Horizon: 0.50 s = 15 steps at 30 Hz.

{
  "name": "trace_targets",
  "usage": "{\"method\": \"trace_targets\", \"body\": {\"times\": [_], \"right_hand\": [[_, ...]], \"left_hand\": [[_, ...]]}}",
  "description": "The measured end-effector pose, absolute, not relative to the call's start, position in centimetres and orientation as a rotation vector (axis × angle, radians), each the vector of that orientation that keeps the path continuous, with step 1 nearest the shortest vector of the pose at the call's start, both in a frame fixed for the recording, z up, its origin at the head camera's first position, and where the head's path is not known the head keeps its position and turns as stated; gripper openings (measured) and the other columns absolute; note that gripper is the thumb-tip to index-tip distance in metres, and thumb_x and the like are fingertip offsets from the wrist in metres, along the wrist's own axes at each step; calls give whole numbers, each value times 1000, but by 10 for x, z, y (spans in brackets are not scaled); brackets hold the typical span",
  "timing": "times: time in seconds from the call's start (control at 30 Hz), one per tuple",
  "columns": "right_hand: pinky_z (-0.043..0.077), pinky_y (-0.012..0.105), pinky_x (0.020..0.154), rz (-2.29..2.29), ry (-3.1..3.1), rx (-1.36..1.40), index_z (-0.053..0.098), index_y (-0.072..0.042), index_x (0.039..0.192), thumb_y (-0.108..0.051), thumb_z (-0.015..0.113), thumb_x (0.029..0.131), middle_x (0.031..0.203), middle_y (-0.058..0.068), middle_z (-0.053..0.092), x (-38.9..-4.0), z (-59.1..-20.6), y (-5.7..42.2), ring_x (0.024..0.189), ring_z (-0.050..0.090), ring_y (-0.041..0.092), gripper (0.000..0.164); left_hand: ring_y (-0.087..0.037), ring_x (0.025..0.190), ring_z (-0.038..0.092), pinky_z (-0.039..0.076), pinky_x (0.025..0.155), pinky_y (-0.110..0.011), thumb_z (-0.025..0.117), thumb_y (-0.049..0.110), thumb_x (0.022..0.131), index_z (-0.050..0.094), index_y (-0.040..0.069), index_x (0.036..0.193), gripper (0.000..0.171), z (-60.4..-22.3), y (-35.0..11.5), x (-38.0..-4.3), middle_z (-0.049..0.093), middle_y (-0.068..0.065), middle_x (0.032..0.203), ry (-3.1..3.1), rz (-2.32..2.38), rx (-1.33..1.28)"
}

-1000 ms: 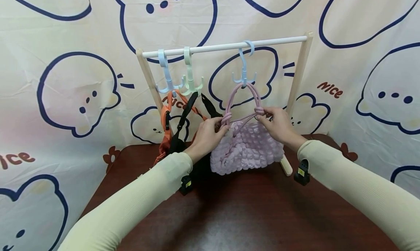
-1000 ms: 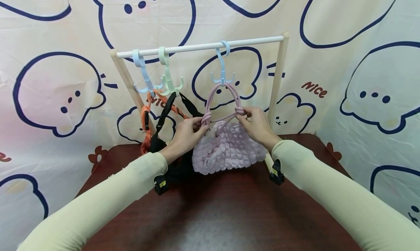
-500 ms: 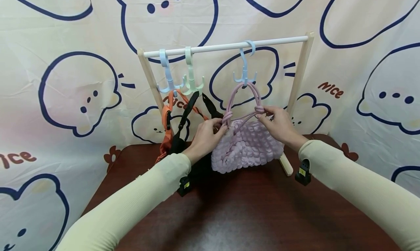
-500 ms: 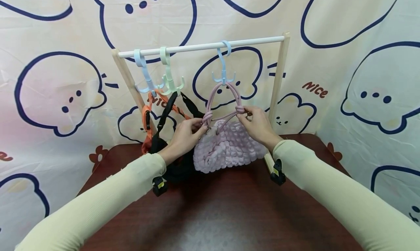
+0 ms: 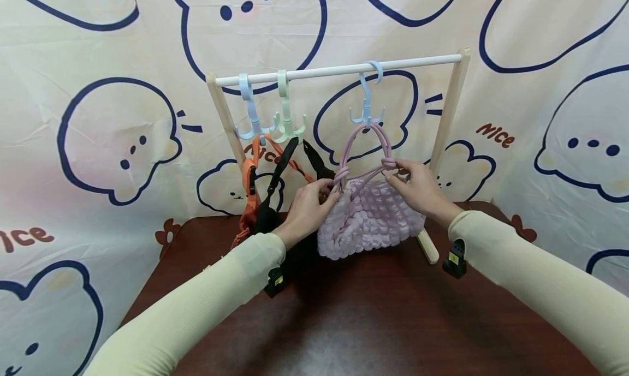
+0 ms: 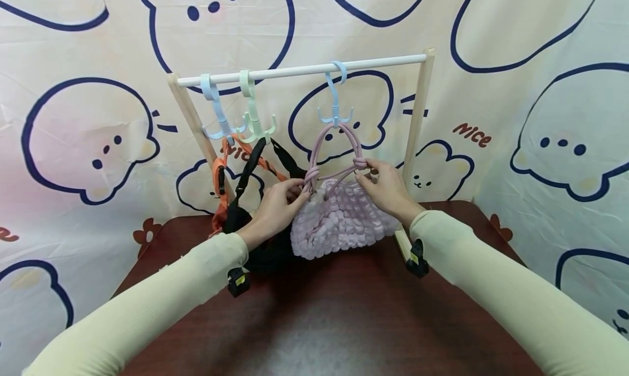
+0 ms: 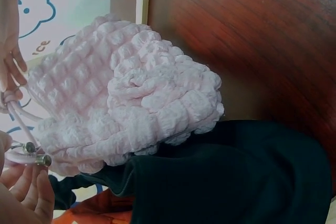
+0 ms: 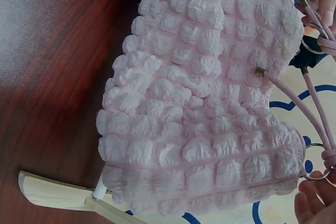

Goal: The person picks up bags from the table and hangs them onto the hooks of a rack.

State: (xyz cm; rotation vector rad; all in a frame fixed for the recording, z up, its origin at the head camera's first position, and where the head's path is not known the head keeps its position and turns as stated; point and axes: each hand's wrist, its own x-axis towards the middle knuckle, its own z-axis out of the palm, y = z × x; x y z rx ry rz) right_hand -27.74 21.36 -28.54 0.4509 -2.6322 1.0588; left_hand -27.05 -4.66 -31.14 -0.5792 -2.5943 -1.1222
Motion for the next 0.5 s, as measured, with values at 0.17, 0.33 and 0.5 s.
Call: {"method": "trace_targets", "body": {"times": [0.17,0.33,0.5], "right_hand": [[48,51,93,1077,-2641,451,49,-5,148,-22,55,104,134,23,61,-278,-287,214,113,59,37,48],[48,56,101,1097,-2654,424,41,-1,152,-24,55,105,141,25,56,-277,-288,216,124,57,41,55],[44,59,106,1104,-2671,407,37,-2,154,-25,54,105,143,26,55,-277,-288,216,131,53,43,58]], "left_hand": [[-17,88,68,54,79,-34,62,24,101,65,11,130,32,-315,-48,-270,74,-5,101,-2597,-1128,-574],[-16,84,66,54,74,-32,62,22,101,65,10,130,31,-315,-50,-269,74,-6,99,-2576,-1134,-591],[-17,84,67,55,75,-32,62,21,101,65,7,130,33,-317,-53,-269,73,-7,100,-2567,-1122,-604]]}}
